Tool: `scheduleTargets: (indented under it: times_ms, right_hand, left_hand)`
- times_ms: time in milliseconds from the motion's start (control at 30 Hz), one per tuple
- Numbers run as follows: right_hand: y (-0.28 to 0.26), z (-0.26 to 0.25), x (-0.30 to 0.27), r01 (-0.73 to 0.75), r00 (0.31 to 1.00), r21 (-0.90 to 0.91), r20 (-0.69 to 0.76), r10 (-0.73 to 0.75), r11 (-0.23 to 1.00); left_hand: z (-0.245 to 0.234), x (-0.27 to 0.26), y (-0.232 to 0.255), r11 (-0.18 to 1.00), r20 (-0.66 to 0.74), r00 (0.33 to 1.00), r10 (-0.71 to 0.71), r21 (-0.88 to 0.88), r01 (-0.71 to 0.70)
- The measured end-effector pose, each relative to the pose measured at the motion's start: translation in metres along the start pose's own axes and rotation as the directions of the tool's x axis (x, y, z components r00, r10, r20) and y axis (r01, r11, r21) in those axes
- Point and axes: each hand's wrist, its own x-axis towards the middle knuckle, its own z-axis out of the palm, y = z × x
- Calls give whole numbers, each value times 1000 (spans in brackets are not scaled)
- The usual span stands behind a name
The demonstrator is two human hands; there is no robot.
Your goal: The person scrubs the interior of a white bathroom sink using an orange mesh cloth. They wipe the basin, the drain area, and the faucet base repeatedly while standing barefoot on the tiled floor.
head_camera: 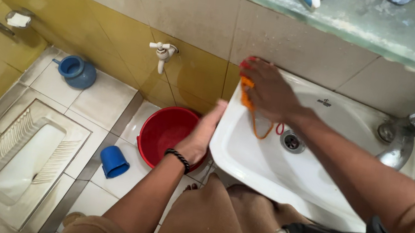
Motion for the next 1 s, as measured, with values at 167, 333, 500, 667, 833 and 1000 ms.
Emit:
scheduleTargets:
  times_ms: [167,333,500,667,833,1000]
  right_hand:
    - [-48,8,-22,81,984,199,142,-110,977]
    - [-2,-9,-31,75,989,193,110,-98,978]
    - [21,-8,-32,-75,993,45,90,71,996]
    - [-45,22,-37,36,990,233,125,-67,972]
    - [-6,0,-27,-217,950,108,254,184,970]
    - [16,-7,-38,-190,981,-66,30,192,980]
  left_hand:
    - [15,-8,12,311,-140,983,116,945,98]
    - [33,-13,28,-68,-120,984,128,989,129]
    - [38,-15,29,1,-164,981,108,986,165]
    - [38,-20,34,99,-192,980,50,978,186]
    - [40,-25,41,159,-190,982,6,969,186]
    - [36,-23,33,195,-188,981,49,965,175]
